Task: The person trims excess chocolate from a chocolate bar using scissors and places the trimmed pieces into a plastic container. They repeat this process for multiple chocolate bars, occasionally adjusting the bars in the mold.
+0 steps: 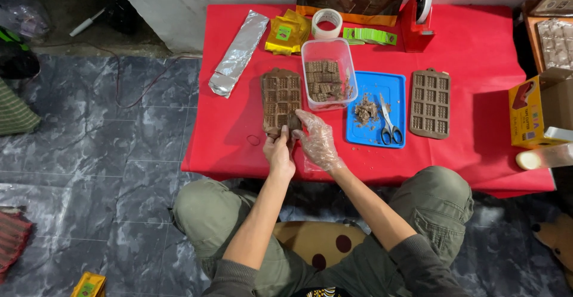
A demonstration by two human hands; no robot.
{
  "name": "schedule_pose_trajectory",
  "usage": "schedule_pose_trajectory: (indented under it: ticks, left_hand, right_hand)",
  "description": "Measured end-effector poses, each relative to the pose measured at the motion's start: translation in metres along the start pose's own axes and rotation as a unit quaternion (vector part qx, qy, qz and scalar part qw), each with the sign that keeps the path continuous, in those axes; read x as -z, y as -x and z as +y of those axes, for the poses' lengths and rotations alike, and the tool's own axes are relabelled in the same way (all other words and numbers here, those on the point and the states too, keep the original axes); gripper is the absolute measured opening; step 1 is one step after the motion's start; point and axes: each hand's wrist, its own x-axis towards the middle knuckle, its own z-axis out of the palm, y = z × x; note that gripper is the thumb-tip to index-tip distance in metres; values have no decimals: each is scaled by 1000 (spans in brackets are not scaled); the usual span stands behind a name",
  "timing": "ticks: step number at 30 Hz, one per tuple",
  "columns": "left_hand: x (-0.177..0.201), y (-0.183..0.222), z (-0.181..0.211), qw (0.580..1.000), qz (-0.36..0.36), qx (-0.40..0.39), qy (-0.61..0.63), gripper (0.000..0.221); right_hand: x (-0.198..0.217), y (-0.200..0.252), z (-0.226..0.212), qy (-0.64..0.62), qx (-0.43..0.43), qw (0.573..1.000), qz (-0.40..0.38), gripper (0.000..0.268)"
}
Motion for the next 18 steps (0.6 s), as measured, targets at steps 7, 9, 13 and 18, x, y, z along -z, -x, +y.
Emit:
schedule_pose_trajectory:
  ticks: [7,9,13,18]
  left_hand:
    - [-1,1,2,1000,3,4,11,32]
    - [0,0,1,1000,7,8,14,34]
    - [1,1,1,1000,9,6,8,35]
    - [8,-11,-10,1000,-5,2,1,40]
  right_hand:
    - [-7,1,8,-10,-29,999,-7,59]
    - [-8,1,9,-7,-30,999,-8,58]
    - [-9,0,8,-12,-30,999,-13,57]
    - [-8,-1,4,-17,-83,996,-37,59]
